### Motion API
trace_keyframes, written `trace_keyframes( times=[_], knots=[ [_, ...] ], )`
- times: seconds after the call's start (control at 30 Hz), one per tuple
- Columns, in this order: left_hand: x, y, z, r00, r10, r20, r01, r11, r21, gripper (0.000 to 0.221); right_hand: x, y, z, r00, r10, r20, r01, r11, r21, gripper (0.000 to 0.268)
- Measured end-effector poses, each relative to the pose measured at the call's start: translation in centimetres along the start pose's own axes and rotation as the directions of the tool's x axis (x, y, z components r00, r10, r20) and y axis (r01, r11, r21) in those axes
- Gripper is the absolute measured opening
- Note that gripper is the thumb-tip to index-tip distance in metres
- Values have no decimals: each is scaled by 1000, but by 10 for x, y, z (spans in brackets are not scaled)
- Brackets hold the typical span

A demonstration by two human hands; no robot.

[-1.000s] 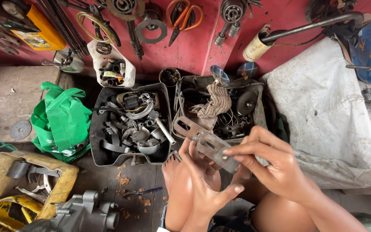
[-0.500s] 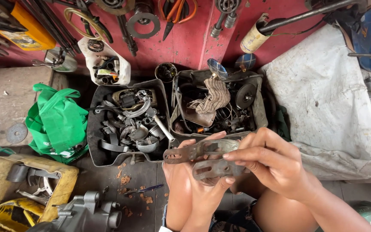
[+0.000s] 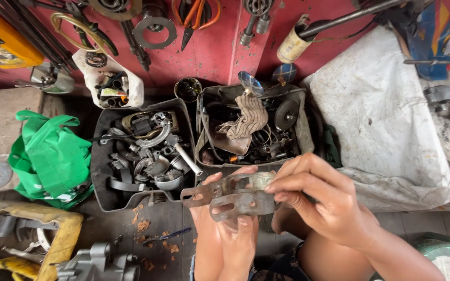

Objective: Performing a final manual inspection of a metal bracket by rotating it and probing holes with a small tool.

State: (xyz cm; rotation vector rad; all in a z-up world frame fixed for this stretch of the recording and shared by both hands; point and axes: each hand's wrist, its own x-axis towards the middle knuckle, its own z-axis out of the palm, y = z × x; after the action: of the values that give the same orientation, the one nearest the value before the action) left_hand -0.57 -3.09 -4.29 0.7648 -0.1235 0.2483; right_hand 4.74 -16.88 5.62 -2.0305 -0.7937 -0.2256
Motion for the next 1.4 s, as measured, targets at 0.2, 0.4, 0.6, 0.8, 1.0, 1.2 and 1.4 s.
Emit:
trace_keyframes(
  times=[0.2,0.4,0.6,0.8,1.0,1.2,1.4],
  knots=[
    [13,22,4,996,82,15,-73,764,642,60,-4,-1,4,1000,-5,-18,4,998,-62,10],
    [2,-9,4,992,116,-59,-123,983,-133,71,-7,-9,7,997,78,19,-76,993,-92,12],
    [-4,-4,9,996,24,-92,-23,1000,14,71,-11,-12,9,984,174,29,-174,985,-9,13],
    [-6,3,6,996,-33,-80,46,985,165,78,-11,-17,8,989,138,59,-129,983,-133,17],
    [-36,-22,-7,980,-100,-173,137,967,217,49,-16,-10,10,993,100,60,-91,987,-130,19],
    [-46,-28,-2,951,-140,-275,159,986,51,68,-13,-5,5,991,83,109,-63,983,-174,16],
    [-10,0,13,993,-1,-115,20,986,164,69,-8,-3,1,981,141,133,-126,985,-119,12]
  ],
)
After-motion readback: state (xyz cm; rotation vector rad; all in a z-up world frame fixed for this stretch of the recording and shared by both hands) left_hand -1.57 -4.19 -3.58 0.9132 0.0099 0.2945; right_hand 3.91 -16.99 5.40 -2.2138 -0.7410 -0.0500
